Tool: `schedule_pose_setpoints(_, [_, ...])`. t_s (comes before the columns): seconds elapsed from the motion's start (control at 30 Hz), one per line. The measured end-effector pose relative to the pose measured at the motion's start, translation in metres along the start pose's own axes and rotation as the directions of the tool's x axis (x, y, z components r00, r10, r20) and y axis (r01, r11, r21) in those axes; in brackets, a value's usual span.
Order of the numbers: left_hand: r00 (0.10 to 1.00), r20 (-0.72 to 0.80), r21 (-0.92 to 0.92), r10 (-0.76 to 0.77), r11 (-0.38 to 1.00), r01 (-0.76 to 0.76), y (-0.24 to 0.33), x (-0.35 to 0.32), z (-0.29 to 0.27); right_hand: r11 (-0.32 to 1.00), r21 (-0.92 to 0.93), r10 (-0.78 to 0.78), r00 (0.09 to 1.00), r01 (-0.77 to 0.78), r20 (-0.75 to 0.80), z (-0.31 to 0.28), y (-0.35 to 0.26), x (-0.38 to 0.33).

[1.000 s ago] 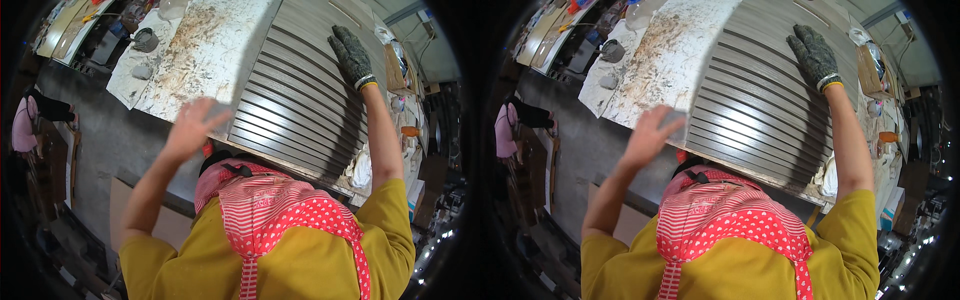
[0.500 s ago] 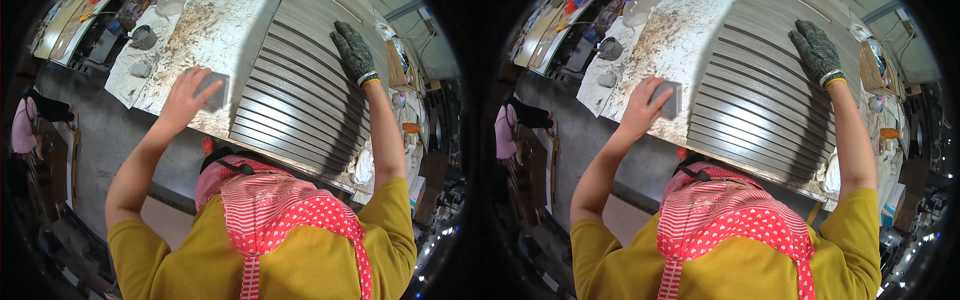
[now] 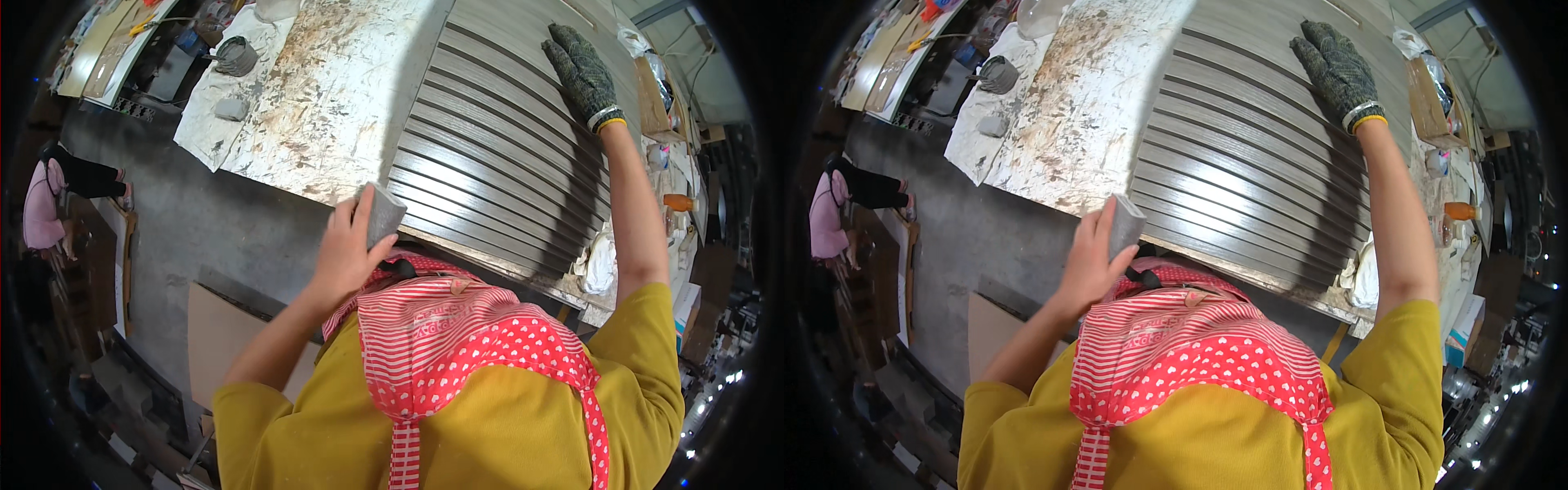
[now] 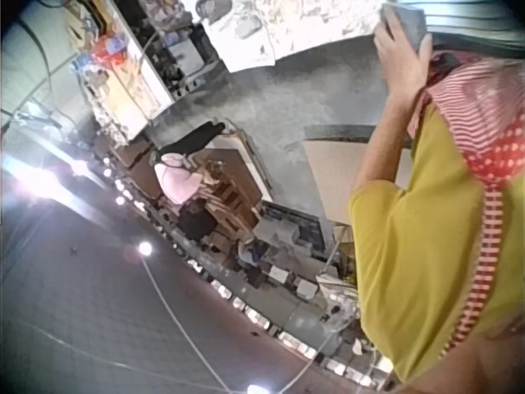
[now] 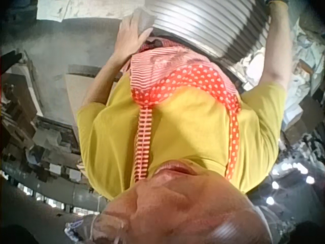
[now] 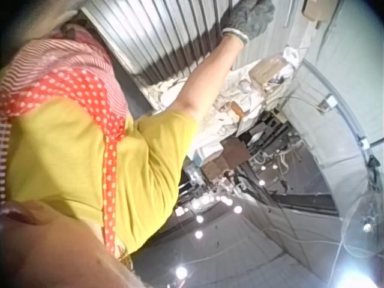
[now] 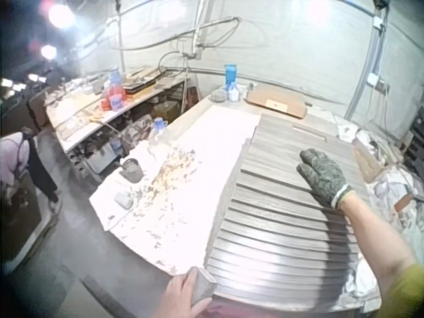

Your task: The person applies a grey filler to the edges and gaps of wooden slats using a metal scraper and wipes the surfaces with a cloth, handling individual slats from a stack.

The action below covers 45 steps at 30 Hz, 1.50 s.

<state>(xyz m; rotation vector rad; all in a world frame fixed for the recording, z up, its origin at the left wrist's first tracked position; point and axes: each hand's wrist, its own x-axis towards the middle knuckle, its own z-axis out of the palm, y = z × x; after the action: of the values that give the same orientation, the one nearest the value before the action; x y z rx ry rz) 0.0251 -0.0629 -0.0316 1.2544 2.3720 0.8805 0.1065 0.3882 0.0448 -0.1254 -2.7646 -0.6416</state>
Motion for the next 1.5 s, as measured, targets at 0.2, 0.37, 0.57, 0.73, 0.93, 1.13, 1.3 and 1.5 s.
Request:
schedule_pose_setpoints(0.2, [0.971, 0.199, -0.074, -0.130, 0.986, 0.147, -0.006, -0.034, -0.021, 0.997, 0.028, 0.072, 0.996, -0.074, 0.054, -0.001, 0.001, -0.004])
schedule_pose_setpoints(0.37, [1.000, -0.004, -0.033, -0.021, 0.999, 0.021, 0.006, -0.022, 0.004, 0.951, 0.158, 0.255, 0.963, -0.265, 0.083, 0.002, -0.002, 0.004])
schedule_pose_setpoints(0.57, [0.988, 0.112, -0.255, -0.107, 0.958, 0.133, -0.012, -0.042, -0.012, 0.962, 0.144, 0.215, 0.967, -0.234, 0.134, 0.001, 0.001, 0.000])
schedule_pose_setpoints(0.73, [0.999, 0.048, -0.021, -0.017, 1.000, 0.018, 0.006, -0.028, 0.008, 0.996, 0.034, 0.083, 0.993, -0.086, 0.083, -0.002, -0.001, -0.003])
schedule_pose_setpoints(0.93, [0.973, 0.086, -0.345, -0.213, 0.910, 0.230, -0.013, -0.045, -0.003, 0.981, 0.111, 0.152, 0.984, -0.162, 0.095, -0.007, -0.005, 0.004])
schedule_pose_setpoints(1.13, [0.912, 0.409, -0.316, -0.040, 0.931, 0.183, -0.012, -0.043, -0.015, 0.995, 0.036, 0.089, 0.995, -0.091, 0.052, -0.004, -0.001, -0.003])
schedule_pose_setpoints(1.3, [0.966, -0.012, -0.432, -0.258, 0.872, 0.228, -0.009, -0.035, -0.013, 1.000, -0.002, -0.011, 0.999, 0.011, 0.034, -0.014, -0.002, 0.002])
schedule_pose_setpoints(1.5, [0.970, 0.225, -0.500, -0.095, 0.843, 0.198, 0.003, -0.026, 0.016, 0.999, 0.017, 0.050, 0.996, -0.051, 0.068, -0.018, -0.009, 0.002])
